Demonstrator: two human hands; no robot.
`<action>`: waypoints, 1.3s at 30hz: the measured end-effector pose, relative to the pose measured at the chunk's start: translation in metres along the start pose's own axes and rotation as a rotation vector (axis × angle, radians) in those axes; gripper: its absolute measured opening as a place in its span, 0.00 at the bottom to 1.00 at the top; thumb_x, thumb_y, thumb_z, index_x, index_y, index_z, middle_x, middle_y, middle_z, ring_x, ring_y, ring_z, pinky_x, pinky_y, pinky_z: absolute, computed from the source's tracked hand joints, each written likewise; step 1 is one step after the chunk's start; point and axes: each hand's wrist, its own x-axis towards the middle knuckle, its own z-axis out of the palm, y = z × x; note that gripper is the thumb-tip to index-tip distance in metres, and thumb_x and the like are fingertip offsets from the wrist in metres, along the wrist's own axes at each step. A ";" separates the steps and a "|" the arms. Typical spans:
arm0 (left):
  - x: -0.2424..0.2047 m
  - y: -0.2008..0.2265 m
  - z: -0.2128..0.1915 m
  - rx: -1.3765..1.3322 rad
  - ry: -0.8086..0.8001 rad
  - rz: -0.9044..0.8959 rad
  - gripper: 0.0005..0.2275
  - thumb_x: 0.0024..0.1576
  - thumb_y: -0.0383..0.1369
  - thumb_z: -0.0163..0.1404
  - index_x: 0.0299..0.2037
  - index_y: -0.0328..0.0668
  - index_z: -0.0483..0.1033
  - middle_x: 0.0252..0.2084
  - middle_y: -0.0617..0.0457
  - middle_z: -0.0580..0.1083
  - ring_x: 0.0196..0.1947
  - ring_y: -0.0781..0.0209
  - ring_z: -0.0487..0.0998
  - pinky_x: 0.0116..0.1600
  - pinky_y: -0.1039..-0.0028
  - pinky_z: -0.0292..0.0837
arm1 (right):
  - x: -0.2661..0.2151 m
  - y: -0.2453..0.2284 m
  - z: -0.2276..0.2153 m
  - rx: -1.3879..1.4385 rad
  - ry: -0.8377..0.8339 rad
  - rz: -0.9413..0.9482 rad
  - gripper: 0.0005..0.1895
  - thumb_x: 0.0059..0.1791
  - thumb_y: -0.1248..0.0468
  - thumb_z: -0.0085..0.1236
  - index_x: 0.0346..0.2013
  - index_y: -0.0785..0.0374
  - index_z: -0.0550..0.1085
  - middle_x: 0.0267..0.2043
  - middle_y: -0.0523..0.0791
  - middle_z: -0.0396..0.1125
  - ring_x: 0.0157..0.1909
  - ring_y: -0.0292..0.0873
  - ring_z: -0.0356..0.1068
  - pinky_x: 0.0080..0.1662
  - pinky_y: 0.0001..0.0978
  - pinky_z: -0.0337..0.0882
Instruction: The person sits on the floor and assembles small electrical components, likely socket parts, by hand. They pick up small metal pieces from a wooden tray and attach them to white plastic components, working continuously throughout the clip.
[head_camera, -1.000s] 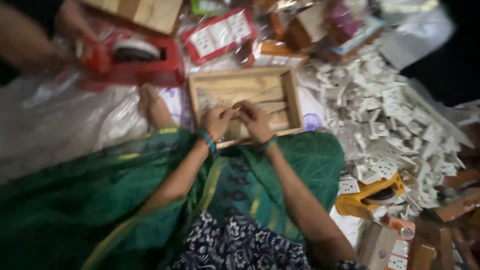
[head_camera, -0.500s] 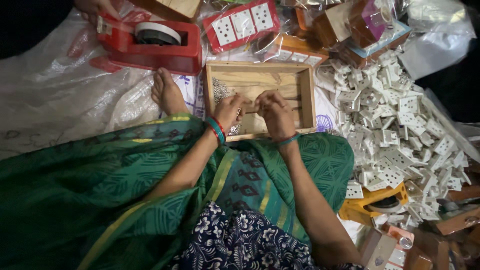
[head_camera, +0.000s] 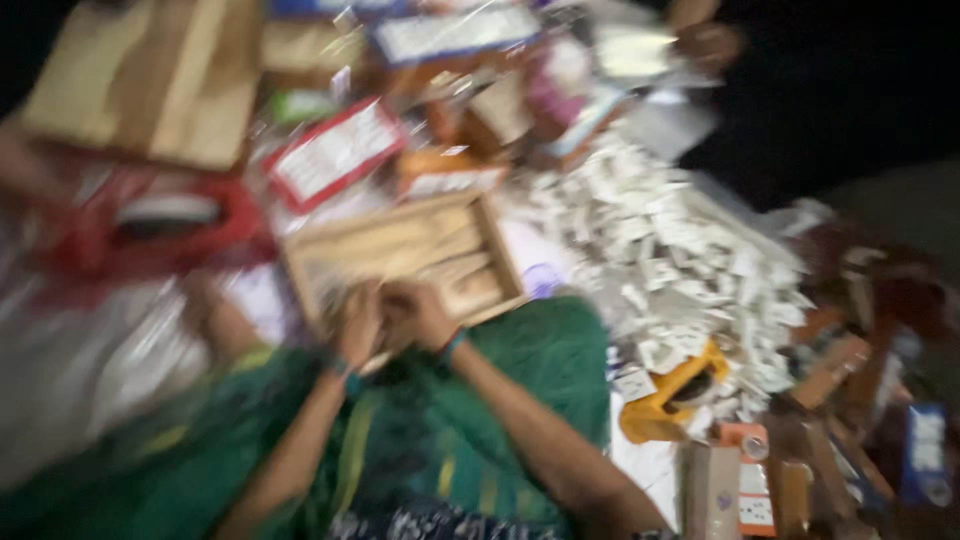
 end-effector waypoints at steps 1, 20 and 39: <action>0.002 -0.003 0.001 -0.080 0.014 -0.006 0.22 0.67 0.47 0.36 0.53 0.39 0.77 0.49 0.44 0.78 0.49 0.52 0.78 0.54 0.65 0.72 | -0.002 -0.001 0.000 0.003 -0.026 0.003 0.22 0.34 0.67 0.66 0.42 0.69 0.77 0.36 0.54 0.73 0.38 0.46 0.72 0.43 0.40 0.76; 0.014 -0.023 -0.026 -0.035 -0.202 -0.348 0.15 0.65 0.42 0.51 0.46 0.37 0.84 0.24 0.51 0.70 0.24 0.57 0.68 0.28 0.68 0.61 | 0.000 -0.022 -0.017 -0.199 0.122 0.001 0.08 0.48 0.64 0.57 0.40 0.64 0.72 0.40 0.53 0.71 0.46 0.59 0.71 0.47 0.48 0.71; 0.000 0.023 -0.027 0.417 -0.023 -0.032 0.14 0.60 0.44 0.51 0.41 0.42 0.83 0.30 0.42 0.78 0.29 0.48 0.79 0.37 0.61 0.73 | -0.006 -0.026 -0.024 0.061 0.244 -0.113 0.18 0.44 0.69 0.56 0.49 0.63 0.73 0.40 0.51 0.71 0.41 0.48 0.74 0.45 0.40 0.74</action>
